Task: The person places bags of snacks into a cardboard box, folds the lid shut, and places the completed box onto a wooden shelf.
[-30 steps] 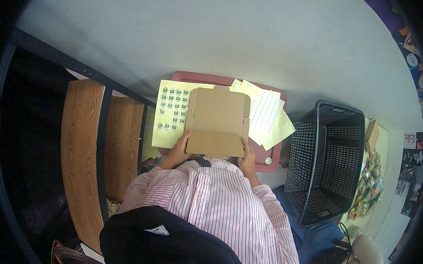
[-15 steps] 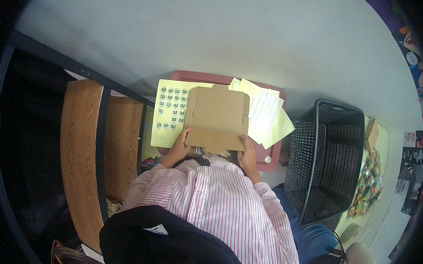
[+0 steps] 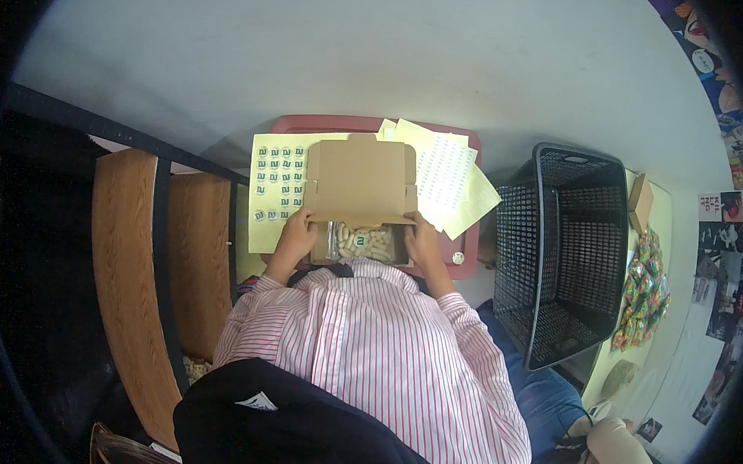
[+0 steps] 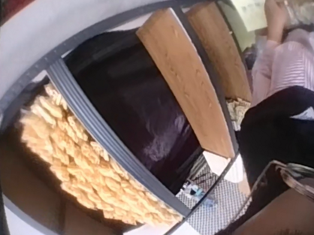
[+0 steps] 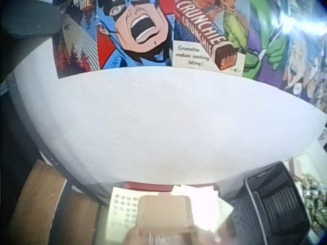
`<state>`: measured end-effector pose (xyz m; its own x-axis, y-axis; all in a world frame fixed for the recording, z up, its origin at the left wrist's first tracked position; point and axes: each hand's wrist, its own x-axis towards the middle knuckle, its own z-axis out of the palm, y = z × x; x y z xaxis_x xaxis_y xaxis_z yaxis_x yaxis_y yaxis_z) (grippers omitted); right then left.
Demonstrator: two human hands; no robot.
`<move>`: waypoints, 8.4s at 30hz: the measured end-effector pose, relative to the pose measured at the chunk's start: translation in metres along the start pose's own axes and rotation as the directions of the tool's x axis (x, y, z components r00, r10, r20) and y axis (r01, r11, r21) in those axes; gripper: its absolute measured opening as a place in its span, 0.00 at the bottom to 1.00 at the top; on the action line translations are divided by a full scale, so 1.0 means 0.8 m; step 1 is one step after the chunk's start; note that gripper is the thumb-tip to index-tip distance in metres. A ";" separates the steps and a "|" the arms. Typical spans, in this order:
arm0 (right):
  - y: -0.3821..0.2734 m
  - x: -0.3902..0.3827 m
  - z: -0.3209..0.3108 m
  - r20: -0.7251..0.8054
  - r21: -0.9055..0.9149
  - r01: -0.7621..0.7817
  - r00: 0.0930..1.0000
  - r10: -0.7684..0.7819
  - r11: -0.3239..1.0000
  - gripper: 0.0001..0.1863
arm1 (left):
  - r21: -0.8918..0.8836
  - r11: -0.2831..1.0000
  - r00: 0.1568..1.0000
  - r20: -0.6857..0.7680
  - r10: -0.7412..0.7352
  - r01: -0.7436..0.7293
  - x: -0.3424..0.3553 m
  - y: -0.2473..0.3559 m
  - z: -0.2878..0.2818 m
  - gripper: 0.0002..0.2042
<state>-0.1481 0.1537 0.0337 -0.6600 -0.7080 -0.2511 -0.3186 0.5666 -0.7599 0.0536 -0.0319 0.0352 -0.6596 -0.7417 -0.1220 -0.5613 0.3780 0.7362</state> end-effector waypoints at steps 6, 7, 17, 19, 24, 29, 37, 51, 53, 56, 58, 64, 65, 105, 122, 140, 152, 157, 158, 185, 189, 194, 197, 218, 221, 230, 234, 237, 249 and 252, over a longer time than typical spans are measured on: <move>0.035 0.013 0.010 0.016 -0.082 -0.021 1.000 0.022 0.996 0.13 | 0.056 0.984 0.965 0.190 -0.179 0.171 0.025 0.006 -0.013 0.13; 0.041 0.022 0.010 0.026 -0.082 -0.018 0.999 0.020 0.996 0.13 | 0.086 0.982 0.961 0.207 -0.182 0.168 0.030 0.005 -0.016 0.15; 0.012 0.025 0.002 0.090 -0.076 -0.120 0.988 0.127 0.990 0.14 | 0.101 0.975 0.927 0.303 -0.220 0.198 0.035 0.002 -0.025 0.17; 0.014 0.005 0.006 -0.016 -0.144 -0.016 1.000 0.014 0.989 0.13 | 0.033 0.985 0.954 0.244 -0.174 0.172 0.016 -0.004 -0.016 0.16; 0.007 -0.033 0.020 -0.127 0.067 0.205 0.973 -0.195 0.977 0.15 | -0.117 0.986 0.979 0.177 -0.100 0.122 -0.027 -0.019 0.003 0.18; 0.016 -0.044 0.018 -0.015 0.234 0.116 0.993 -0.116 0.965 0.21 | -0.239 0.971 0.988 0.138 0.068 -0.034 -0.051 -0.028 0.013 0.21; 0.021 -0.015 0.018 -0.107 0.105 0.323 0.944 -0.313 0.940 0.28 | -0.294 0.951 0.984 0.117 0.131 -0.092 -0.021 -0.022 0.008 0.28; -0.013 0.062 0.011 0.081 -0.213 0.384 0.923 -0.375 0.898 0.45 | -0.109 0.968 0.945 0.219 0.244 -0.225 0.059 -0.039 0.008 0.41; -0.022 0.066 0.011 0.122 -0.264 0.382 0.924 -0.362 0.886 0.45 | -0.078 0.978 0.954 0.216 0.206 -0.193 0.059 -0.034 0.011 0.42; -0.017 0.074 0.016 0.163 -0.353 0.421 0.907 -0.388 0.835 0.42 | -0.141 0.970 0.956 0.190 0.223 -0.198 0.061 -0.041 0.017 0.42; -0.009 0.078 0.017 0.168 -0.344 0.463 0.886 -0.432 0.817 0.39 | -0.128 0.974 0.964 0.167 0.208 -0.188 0.064 -0.042 0.021 0.42; -0.009 0.077 0.016 0.192 -0.282 0.445 0.894 -0.404 0.850 0.37 | -0.096 0.977 0.974 0.106 0.202 -0.192 0.063 -0.039 0.026 0.40; -0.010 0.077 0.015 0.197 -0.277 0.435 0.898 -0.393 0.857 0.37 | -0.103 0.977 0.974 0.107 0.198 -0.187 0.062 -0.037 0.026 0.40; -0.002 0.062 0.059 0.015 -0.478 0.345 0.923 -0.385 0.808 0.39 | -0.148 0.979 0.984 0.095 0.152 -0.138 0.062 -0.034 0.031 0.41; -0.031 0.050 0.066 0.105 -0.727 0.299 0.938 -0.330 0.618 0.34 | -0.089 0.984 0.986 0.056 0.158 -0.152 0.061 -0.039 0.036 0.40; -0.005 0.052 0.069 0.326 -0.761 0.491 0.855 -0.404 0.424 0.32 | 0.402 0.873 0.959 0.063 0.276 -0.278 0.050 -0.003 0.038 0.38; 0.007 0.034 0.049 0.228 -0.642 0.479 0.865 -0.448 0.599 0.41 | 0.484 0.684 0.834 0.392 0.389 -0.546 0.042 0.016 0.076 0.41; -0.014 0.018 0.050 0.347 -0.589 0.450 0.891 -0.293 0.671 0.39 | 0.419 0.724 0.827 0.401 0.393 -0.548 0.049 0.013 0.074 0.40; -0.014 0.017 0.051 0.275 -0.558 0.433 0.901 -0.334 0.708 0.39 | 0.381 0.740 0.821 0.396 0.412 -0.555 0.049 0.007 0.071 0.39; -0.006 -0.106 0.073 0.341 0.677 -0.167 0.934 -0.105 0.717 0.25 | -0.987 0.115 0.967 0.084 -0.239 0.114 -0.115 0.051 0.079 0.22; 0.011 -0.172 0.040 0.426 0.748 -0.400 0.901 0.079 0.529 0.24 | -0.934 0.322 0.982 0.112 -0.154 0.157 -0.187 0.025 0.095 0.24; 0.075 -0.265 0.015 0.543 0.560 -0.350 0.840 -0.014 0.752 0.23 | -0.824 0.525 0.973 0.135 -0.186 0.215 -0.323 0.040 0.112 0.23; 0.097 -0.328 0.022 0.471 0.615 -0.299 0.881 -0.035 0.730 0.23 | -0.894 0.391 0.962 0.134 -0.239 0.221 -0.389 0.048 0.141 0.24; 0.134 -0.714 0.122 0.834 0.406 -0.407 0.531 -0.149 0.818 0.34 | -0.814 0.560 0.623 -0.521 -0.583 -0.157 -0.901 -0.017 0.147 0.40; 0.107 -0.810 0.155 0.915 0.379 -0.327 0.270 -0.299 0.866 0.37 | -0.849 0.494 0.442 -0.523 -0.729 -0.189 -1.024 -0.019 0.146 0.38; 0.067 -0.954 0.197 0.965 0.185 -0.022 -0.184 -0.186 0.982 0.41 | -0.821 0.470 0.086 -0.521 -0.849 -0.324 -1.220 -0.019 0.190 0.34; 0.071 -0.955 0.217 0.946 0.298 0.100 -0.162 -0.280 0.949 0.38 | -0.794 0.546 0.124 -0.590 -0.798 -0.267 -1.227 -0.018 0.192 0.36; 0.073 -0.975 0.232 0.924 0.381 0.148 -0.083 -0.373 0.913 0.36 | -0.738 0.670 0.223 -0.669 -0.709 -0.082 -1.226 -0.009 0.216 0.37; 0.059 -1.113 0.275 0.939 0.340 0.052 -0.077 -0.336 0.939 0.33 | -0.827 0.485 0.193 -0.545 -0.816 -0.284 -1.346 0.024 0.146 0.30; 0.053 -1.165 0.297 0.966 0.250 -0.080 -0.045 -0.254 0.965 0.33 | -0.772 0.601 0.074 -0.625 -0.777 -0.207 -1.388 0.004 0.129 0.30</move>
<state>0.6153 0.7375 0.0929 0.7678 -0.5193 -0.3753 -0.0845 0.4985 -0.8628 0.7324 0.8501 0.1044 0.7002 -0.6945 -0.1655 0.1854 -0.0469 0.9815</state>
